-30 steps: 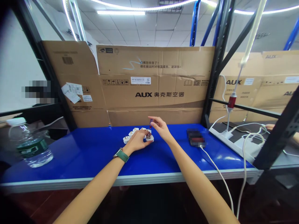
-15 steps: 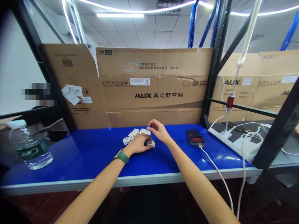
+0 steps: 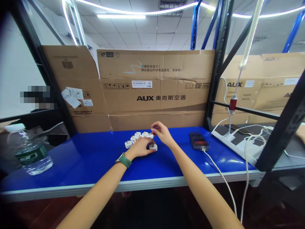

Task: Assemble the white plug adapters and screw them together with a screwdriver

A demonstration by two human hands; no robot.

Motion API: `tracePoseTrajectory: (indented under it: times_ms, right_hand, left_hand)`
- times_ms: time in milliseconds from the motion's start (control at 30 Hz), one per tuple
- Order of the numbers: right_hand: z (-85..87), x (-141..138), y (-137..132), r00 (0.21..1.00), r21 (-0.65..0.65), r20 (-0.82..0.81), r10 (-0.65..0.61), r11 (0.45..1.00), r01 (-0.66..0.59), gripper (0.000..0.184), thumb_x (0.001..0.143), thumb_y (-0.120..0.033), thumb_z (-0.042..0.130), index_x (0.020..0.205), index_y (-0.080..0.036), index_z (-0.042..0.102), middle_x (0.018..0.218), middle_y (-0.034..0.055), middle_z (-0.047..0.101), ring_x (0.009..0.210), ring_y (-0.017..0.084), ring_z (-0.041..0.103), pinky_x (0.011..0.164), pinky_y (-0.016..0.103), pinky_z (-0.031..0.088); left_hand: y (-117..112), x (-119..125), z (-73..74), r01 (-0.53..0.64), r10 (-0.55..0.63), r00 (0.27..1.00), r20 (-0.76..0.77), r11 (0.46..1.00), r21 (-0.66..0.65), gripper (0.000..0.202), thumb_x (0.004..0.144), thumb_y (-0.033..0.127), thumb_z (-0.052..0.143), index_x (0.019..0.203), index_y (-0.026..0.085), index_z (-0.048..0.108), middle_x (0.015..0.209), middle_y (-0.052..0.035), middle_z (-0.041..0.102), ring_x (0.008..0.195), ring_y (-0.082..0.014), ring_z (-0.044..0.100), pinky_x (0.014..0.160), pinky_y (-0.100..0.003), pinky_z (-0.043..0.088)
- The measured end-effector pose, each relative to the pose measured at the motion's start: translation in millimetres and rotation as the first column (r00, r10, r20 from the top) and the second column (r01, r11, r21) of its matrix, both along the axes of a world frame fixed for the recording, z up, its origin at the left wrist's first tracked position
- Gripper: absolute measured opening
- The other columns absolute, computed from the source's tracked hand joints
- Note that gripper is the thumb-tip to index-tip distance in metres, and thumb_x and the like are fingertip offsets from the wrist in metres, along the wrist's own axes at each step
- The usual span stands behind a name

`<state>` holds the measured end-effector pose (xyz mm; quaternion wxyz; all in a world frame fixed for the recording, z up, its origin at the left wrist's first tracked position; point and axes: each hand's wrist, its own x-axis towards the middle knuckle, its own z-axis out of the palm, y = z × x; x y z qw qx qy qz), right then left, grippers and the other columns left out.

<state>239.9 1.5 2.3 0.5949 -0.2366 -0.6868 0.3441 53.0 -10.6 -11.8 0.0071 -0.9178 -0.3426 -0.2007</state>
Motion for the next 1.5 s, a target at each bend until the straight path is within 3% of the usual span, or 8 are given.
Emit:
tracePoseTrajectory:
  times_ms: [267,433,633,800,1100,1300,1500]
  right_hand:
    - [4.6,5.3,3.7,0.990,0.026,-0.105,-0.090,0.995,0.094,0.031,0.084,-0.044,0.074,0.100,-0.022,0.058,0.076,-0.0017,0.062,0.068,0.017,0.068,0.059,0.028,0.052]
    - [1.8,12.8,9.0,0.962,-0.037,-0.241,-0.126,0.992,0.121,0.037,0.080,-0.046,0.078,0.102,-0.022,0.060,0.081,-0.0015,0.064,0.068,0.016,0.068,0.060,0.028,0.052]
    - [-9.5,19.4,12.7,0.906,-0.158,-0.416,-0.080,0.987,0.014,0.042,0.073,-0.046,0.084,0.103,-0.024,0.064,0.085,-0.0009,0.066,0.070,0.016,0.068,0.063,0.029,0.052]
    - [-18.4,28.3,16.5,0.869,-0.196,-0.494,-0.028,0.977,-0.080,0.044,0.069,-0.044,0.088,0.101,-0.024,0.066,0.087,-0.0001,0.069,0.073,0.017,0.069,0.066,0.030,0.054]
    - [-33.5,38.2,20.2,0.868,-0.217,-0.494,0.046,0.960,-0.175,0.047,0.067,-0.042,0.091,0.101,-0.021,0.066,0.087,0.0008,0.070,0.075,0.018,0.070,0.066,0.029,0.054]
    - [-32.0,42.0,15.3,0.853,-0.246,-0.522,-0.008,0.959,-0.141,0.045,0.067,-0.039,0.091,0.101,-0.023,0.067,0.088,0.0004,0.071,0.076,0.017,0.070,0.069,0.031,0.054]
    - [-43.4,46.8,26.9,0.859,-0.272,-0.511,-0.031,0.954,-0.127,0.040,0.069,-0.036,0.090,0.102,-0.026,0.070,0.090,0.0012,0.072,0.078,0.017,0.070,0.072,0.031,0.056]
  left_hand:
    - [1.2,0.0,-1.8,-0.003,0.003,1.000,-0.012,1.000,-0.003,0.033,0.083,0.048,0.071,0.103,0.023,0.070,0.102,-0.0052,0.075,0.094,-0.0255,0.069,0.084,-0.031,0.046]
    - [1.2,-1.1,-1.7,0.007,-0.007,1.000,0.005,1.000,-0.030,0.034,0.083,0.049,0.071,0.106,0.024,0.069,0.107,-0.0040,0.075,0.100,-0.0259,0.069,0.089,-0.033,0.046]
    - [0.6,-1.1,-2.2,0.013,-0.012,1.000,0.016,0.999,-0.037,0.033,0.083,0.047,0.072,0.108,0.025,0.071,0.110,-0.0031,0.075,0.103,-0.0251,0.068,0.095,-0.034,0.046]
    - [0.8,1.8,-1.4,-0.001,0.001,1.000,-0.005,0.999,-0.036,0.031,0.085,0.045,0.070,0.108,0.024,0.071,0.103,-0.0025,0.075,0.097,-0.0233,0.068,0.084,-0.032,0.048]
    - [8.8,2.8,-5.8,0.028,-0.029,0.999,-0.040,0.999,-0.029,0.031,0.087,0.047,0.069,0.107,0.024,0.069,0.104,-0.0029,0.075,0.092,-0.0213,0.067,0.080,-0.031,0.050]
    - [3.4,1.4,-6.1,0.040,-0.041,0.999,-0.027,0.998,-0.041,0.035,0.086,0.050,0.070,0.108,0.023,0.070,0.104,-0.0035,0.075,0.093,-0.0211,0.067,0.081,-0.031,0.049]
    - [-1.4,-0.3,-4.0,-0.007,0.006,0.999,-0.050,1.000,-0.013,0.039,0.084,0.056,0.070,0.107,0.025,0.071,0.102,-0.0016,0.075,0.096,-0.0220,0.068,0.084,-0.032,0.048]
